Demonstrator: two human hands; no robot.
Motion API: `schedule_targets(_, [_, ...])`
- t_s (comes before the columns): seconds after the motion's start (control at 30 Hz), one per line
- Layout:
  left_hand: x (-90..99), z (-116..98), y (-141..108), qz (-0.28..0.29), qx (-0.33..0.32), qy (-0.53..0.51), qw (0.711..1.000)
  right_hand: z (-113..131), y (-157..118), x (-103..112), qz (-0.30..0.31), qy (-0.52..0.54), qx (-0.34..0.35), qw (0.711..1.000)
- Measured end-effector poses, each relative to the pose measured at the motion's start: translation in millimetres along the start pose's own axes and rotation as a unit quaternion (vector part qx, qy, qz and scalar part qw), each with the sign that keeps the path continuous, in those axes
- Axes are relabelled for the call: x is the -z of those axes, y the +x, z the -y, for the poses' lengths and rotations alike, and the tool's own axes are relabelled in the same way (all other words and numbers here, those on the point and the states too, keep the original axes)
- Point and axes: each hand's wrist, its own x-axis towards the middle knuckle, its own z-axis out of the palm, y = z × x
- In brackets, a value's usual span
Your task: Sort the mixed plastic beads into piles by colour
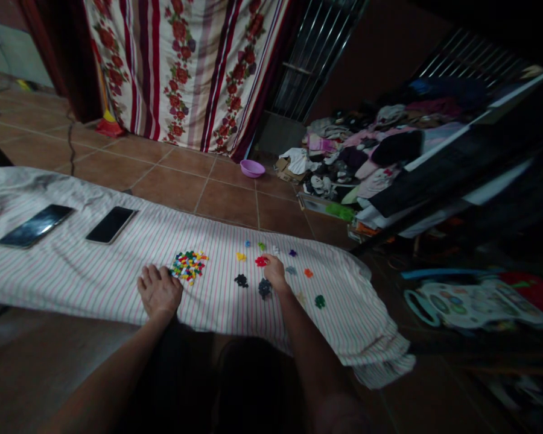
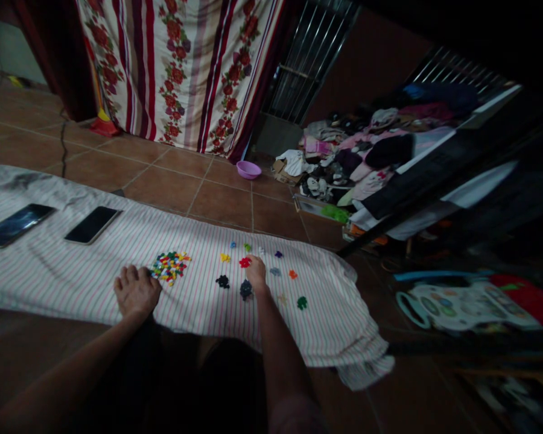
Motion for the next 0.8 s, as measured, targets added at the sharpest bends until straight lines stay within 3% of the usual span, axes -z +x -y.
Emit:
schedule_targets(0.57, [-7.4,2.4,-0.6,-0.004,0.002,-0.011,1.000,-0.5,-0.6,2.6,0.001,0.042,-0.047,0.998])
schedule_targets(0.7, [-7.9,1.9,-0.4,-0.002,0.013,-0.026,1.000,3.0,-0.7,8.1,-0.009,0.034,-0.027,0.999])
schedule_targets(0.8, [-7.3,1.5,-0.5,0.000,0.013,-0.033,0.999,13.5,-0.8,10.7,-0.053,0.033,0.021,0.998])
